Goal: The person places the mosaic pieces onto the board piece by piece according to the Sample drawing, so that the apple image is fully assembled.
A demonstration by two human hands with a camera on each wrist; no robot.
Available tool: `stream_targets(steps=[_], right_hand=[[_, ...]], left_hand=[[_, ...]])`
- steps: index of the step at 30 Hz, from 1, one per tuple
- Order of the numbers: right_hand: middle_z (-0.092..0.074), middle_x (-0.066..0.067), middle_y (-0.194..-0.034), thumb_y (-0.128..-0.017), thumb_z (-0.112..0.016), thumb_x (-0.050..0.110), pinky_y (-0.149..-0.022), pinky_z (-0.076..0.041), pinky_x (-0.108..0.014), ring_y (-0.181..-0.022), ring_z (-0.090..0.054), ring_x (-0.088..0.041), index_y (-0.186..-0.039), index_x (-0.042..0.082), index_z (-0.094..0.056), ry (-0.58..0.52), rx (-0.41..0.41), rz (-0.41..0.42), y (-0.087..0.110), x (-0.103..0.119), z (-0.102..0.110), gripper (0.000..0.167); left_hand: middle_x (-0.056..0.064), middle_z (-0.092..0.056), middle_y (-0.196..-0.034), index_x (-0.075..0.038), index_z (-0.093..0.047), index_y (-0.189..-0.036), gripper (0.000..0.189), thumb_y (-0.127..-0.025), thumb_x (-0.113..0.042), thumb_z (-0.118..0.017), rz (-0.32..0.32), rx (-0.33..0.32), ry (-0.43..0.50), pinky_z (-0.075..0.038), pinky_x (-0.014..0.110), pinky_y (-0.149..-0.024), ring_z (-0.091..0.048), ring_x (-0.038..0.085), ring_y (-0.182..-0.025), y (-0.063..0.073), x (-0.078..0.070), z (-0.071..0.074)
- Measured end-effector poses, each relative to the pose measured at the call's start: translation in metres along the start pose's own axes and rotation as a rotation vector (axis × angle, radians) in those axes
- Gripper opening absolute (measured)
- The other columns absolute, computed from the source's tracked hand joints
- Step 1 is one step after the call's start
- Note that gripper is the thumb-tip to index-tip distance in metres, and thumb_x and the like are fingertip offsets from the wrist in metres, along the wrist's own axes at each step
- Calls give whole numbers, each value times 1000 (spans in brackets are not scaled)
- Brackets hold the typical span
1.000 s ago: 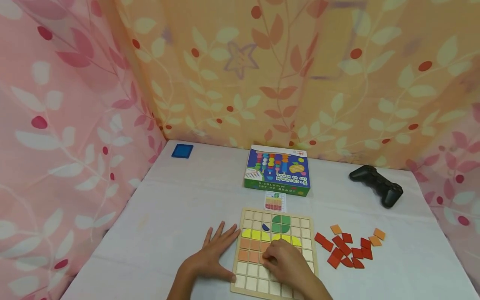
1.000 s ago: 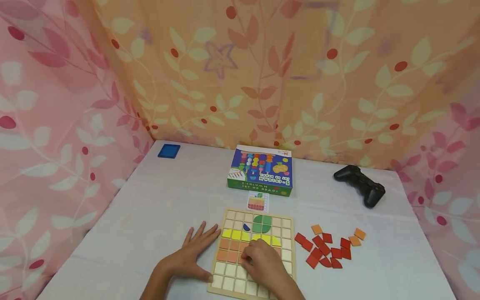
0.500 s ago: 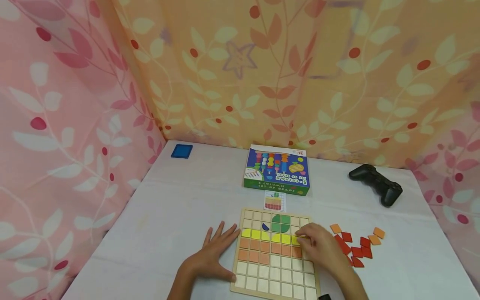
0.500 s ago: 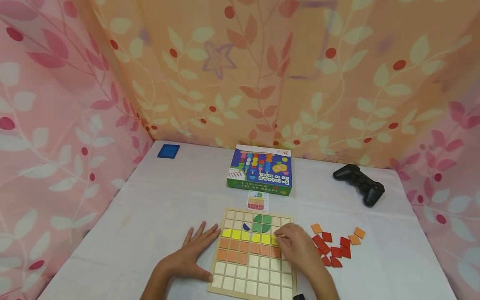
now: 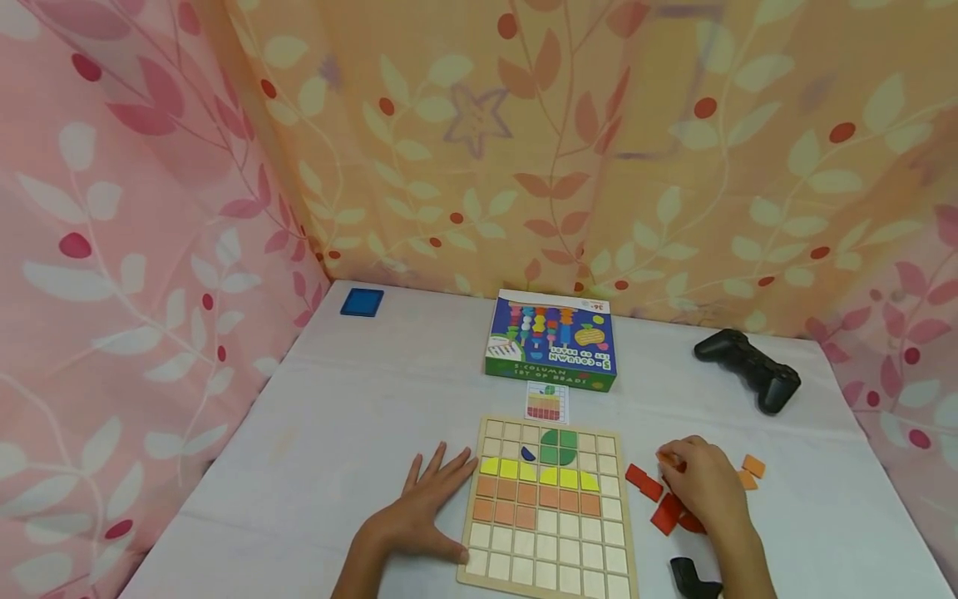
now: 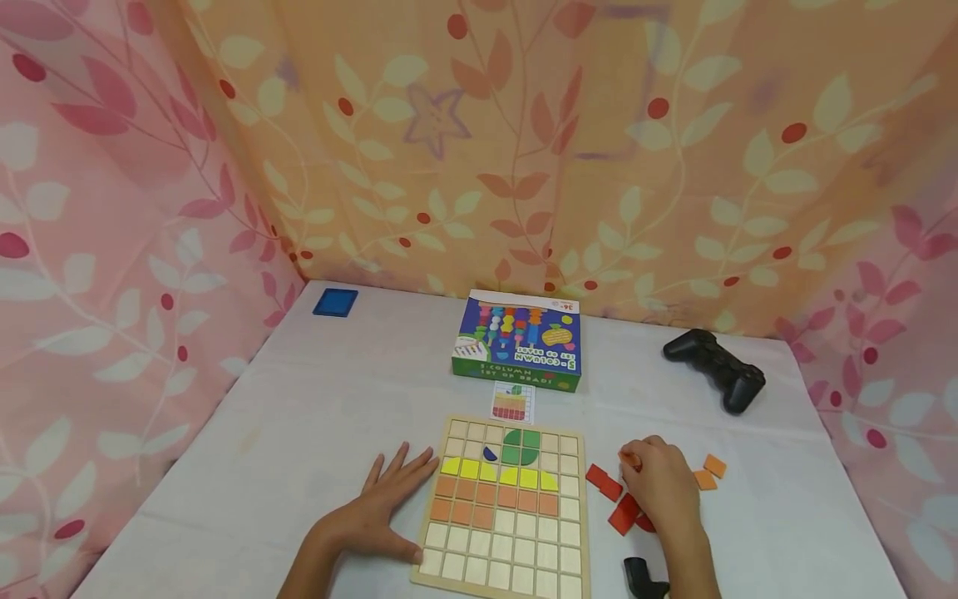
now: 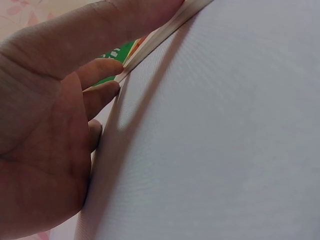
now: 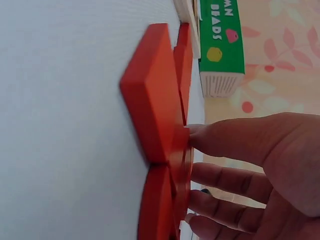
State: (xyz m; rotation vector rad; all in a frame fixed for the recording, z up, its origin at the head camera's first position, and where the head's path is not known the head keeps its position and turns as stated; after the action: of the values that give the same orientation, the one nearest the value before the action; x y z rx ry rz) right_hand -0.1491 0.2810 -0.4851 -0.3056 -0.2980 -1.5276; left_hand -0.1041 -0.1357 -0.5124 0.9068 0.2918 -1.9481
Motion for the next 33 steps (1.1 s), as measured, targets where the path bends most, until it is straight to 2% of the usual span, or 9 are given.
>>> stream_targets(steps=[12,18,22,28,33], right_hand=[[-67,-12,-86,-84,-79,7,-64,-52,-43,-74,-55,-26,-102,1,-78,4,-29,5,-3,4,-2,19],[-68,-15,-88,-84,-78,6,-70,-54,-50,-74,-55,-26,-104,-2,-75,-10,-13,-27,-5,4,-1,22],[-68,-19,-97,-83,-78,6,-76,-55,-53,-79,-58,-28,-108,-2,-73,-31,-11,-33,0,14,1,26],[-69,-12,-101,-83,-81,6,-77,-58,-47,-85,-63,-25,-105,2,-76,-108,-50,73,17,44,-6,23],[-66,4,-94,-80,-85,8,-80,-59,-38,-90,-60,-15,-100,12,-79,-149,-73,206,33,74,-18,21]], left_hand=[[1,-19,-166,-23,-27,-161,124,-60,-58,-90,9,-1,5,14,58,-115,7,32,-152,0,0,1],[1,-19,-166,-23,-27,-161,123,-60,-58,-89,13,0,3,14,58,-115,7,32,-152,0,-1,0],[1,-19,-166,-24,-27,-160,123,-60,-59,-89,19,6,3,14,58,-115,8,32,-152,0,-1,0],[0,-19,-166,-25,-27,-161,123,-60,-59,-89,20,6,-5,14,58,-115,8,32,-152,0,-1,1],[1,-19,-166,-24,-26,-161,123,-61,-57,-90,15,6,0,14,57,-115,8,32,-152,1,-1,1]])
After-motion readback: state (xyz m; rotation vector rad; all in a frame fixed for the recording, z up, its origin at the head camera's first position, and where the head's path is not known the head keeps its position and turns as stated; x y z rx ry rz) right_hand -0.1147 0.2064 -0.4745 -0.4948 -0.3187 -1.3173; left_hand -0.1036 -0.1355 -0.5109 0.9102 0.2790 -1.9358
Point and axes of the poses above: each hand's wrist, its own y-axis away from the middle knuckle, its own z-axis out of the back of the hand, x = y × z, the point moved 2 cm from there along -y, towards the middle knuckle
